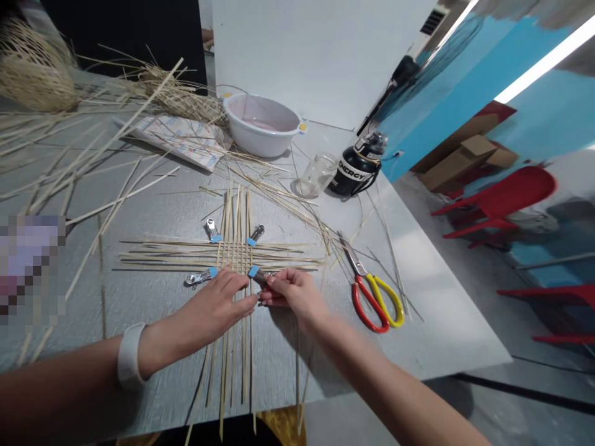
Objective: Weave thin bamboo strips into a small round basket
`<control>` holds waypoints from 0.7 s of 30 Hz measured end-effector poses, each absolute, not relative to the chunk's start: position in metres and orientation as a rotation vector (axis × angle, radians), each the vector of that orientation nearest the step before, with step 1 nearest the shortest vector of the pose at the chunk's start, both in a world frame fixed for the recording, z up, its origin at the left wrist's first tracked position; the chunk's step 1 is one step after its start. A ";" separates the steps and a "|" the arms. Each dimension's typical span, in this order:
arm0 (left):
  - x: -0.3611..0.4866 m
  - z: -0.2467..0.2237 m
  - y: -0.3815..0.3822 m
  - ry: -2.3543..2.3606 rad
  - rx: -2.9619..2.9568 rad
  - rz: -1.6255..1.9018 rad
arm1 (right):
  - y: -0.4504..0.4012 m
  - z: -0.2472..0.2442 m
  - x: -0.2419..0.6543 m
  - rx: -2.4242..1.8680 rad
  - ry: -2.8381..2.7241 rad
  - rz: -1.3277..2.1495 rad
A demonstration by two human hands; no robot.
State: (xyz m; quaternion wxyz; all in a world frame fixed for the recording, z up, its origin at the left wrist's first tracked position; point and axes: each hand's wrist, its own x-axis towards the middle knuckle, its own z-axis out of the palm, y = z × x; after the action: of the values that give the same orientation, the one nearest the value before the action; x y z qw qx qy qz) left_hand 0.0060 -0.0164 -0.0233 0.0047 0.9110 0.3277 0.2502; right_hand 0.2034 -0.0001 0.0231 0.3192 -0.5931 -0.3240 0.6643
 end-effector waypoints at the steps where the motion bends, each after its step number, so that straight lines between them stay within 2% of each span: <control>1: 0.006 -0.023 -0.017 1.023 2.849 0.792 | -0.001 0.023 0.202 -1.557 -0.852 1.737; 9: 0.006 -0.014 -0.019 1.028 2.861 0.737 | -0.003 0.026 0.197 -1.627 -0.972 1.713; 16: -0.020 0.034 0.003 1.086 2.859 1.028 | 0.002 0.027 0.207 -1.587 -1.010 1.699; 18: -0.036 0.046 0.012 1.170 2.870 0.838 | 0.002 0.025 0.212 -1.538 -0.993 1.692; 21: -0.059 0.054 0.020 1.069 2.862 0.342 | 0.001 0.020 0.217 -1.459 -0.908 1.732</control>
State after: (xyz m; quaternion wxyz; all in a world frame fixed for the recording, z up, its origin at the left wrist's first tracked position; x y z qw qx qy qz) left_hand -0.0594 0.0203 0.0540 0.0335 0.9305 0.3474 0.1111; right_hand 0.2172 0.0007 0.0202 0.3440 -0.5614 -0.3494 0.6666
